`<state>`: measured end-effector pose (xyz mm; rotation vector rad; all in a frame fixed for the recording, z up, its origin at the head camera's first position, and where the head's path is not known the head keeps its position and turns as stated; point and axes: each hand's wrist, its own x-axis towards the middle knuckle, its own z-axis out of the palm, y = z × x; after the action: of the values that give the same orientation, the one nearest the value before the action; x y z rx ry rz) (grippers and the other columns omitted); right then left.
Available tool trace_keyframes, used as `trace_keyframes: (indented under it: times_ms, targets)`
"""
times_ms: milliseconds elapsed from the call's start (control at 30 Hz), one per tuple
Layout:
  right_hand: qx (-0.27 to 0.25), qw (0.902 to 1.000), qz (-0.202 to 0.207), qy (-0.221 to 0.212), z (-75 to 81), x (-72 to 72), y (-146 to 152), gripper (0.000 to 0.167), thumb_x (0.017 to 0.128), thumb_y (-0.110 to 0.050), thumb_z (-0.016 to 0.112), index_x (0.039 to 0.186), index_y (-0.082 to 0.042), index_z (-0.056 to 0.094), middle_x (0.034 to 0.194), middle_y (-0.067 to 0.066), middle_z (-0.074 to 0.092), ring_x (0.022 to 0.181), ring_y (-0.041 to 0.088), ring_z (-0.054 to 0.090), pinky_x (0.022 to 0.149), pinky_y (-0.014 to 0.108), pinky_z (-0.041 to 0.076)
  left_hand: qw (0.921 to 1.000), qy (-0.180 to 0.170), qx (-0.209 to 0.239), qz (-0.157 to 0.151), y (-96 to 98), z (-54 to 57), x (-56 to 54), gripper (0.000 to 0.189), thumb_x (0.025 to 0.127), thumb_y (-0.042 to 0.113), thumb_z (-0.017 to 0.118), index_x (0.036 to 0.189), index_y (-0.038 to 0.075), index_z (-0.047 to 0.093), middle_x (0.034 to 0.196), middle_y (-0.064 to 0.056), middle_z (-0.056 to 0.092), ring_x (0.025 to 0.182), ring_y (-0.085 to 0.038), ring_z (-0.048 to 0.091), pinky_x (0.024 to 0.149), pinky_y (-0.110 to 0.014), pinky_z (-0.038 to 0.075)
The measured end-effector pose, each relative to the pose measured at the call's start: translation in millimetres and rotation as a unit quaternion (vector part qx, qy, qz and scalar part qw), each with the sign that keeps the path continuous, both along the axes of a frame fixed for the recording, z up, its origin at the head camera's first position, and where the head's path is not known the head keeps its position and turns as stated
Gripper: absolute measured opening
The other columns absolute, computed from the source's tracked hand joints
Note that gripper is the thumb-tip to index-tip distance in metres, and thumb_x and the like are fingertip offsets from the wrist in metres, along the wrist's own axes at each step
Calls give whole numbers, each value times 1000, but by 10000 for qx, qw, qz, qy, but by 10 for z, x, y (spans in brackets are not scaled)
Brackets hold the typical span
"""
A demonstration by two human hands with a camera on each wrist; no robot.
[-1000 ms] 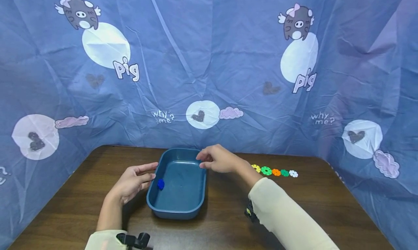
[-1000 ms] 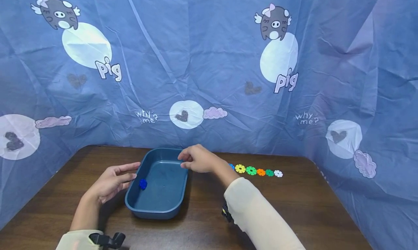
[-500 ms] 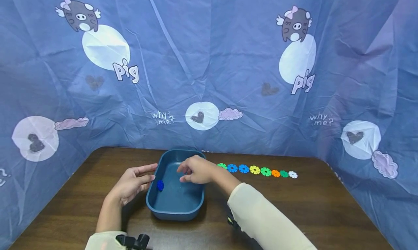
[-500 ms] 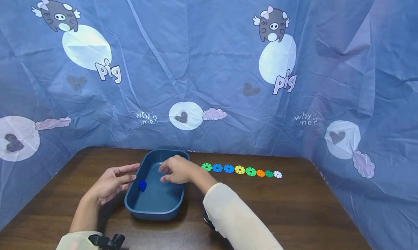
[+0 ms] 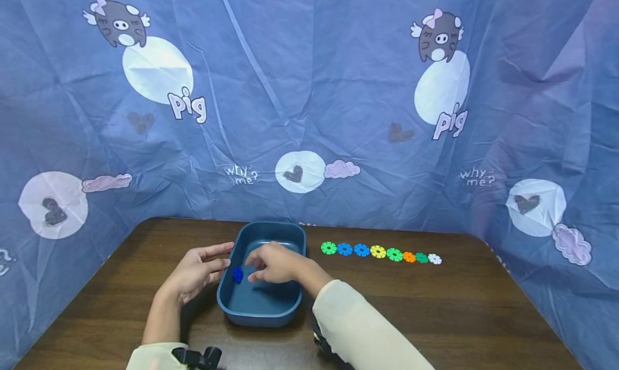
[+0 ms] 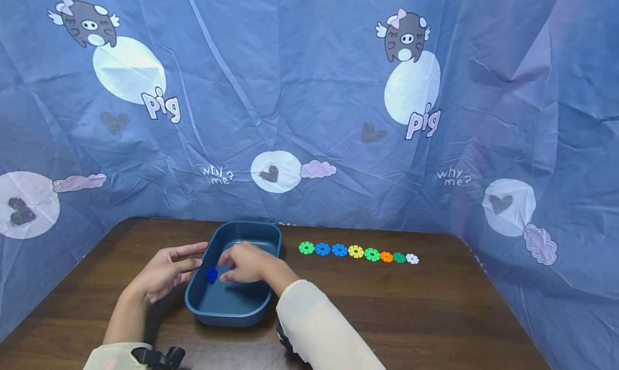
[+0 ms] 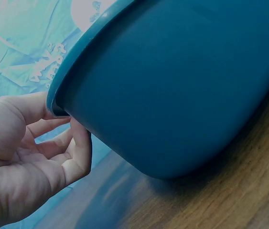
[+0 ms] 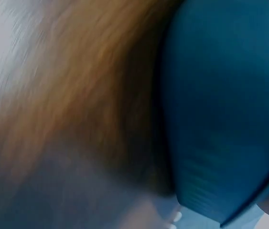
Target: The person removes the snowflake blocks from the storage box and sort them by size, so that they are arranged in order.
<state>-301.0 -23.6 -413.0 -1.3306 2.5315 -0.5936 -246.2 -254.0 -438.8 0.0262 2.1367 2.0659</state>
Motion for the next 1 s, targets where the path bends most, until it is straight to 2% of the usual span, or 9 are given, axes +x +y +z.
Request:
trace_keyframes:
  times_ms: [433, 733, 1000]
  targets:
    - [-202, 9971, -531, -513, -222, -46, -183, 36, 94, -30, 76, 124, -10, 73, 102, -4, 75, 92, 1, 66, 84, 17, 54, 9998, 19, 170, -95, 5, -3, -5, 52, 100, 3, 61, 149, -8, 45, 154, -29, 42, 114, -21, 67, 94, -38, 58]
    - [-329, 9965, -641, -432, -271, -44, -238, 34, 92, -31, 78, 118, -10, 76, 98, -6, 74, 90, 0, 65, 86, 17, 54, 9997, 10, 167, -152, -1, 14, -5, 53, 101, 2, 60, 150, -8, 44, 155, -29, 40, 118, -23, 65, 95, -39, 57]
    - [-393, 9970, -597, -285, -288, -37, -262, 23, 90, -29, 80, 106, -12, 77, 88, -9, 71, 83, -1, 62, 79, 15, 52, 9997, 27, 157, -185, -1, 11, 0, 54, 101, 4, 61, 150, -8, 43, 156, -30, 39, 120, -26, 64, 97, -40, 56]
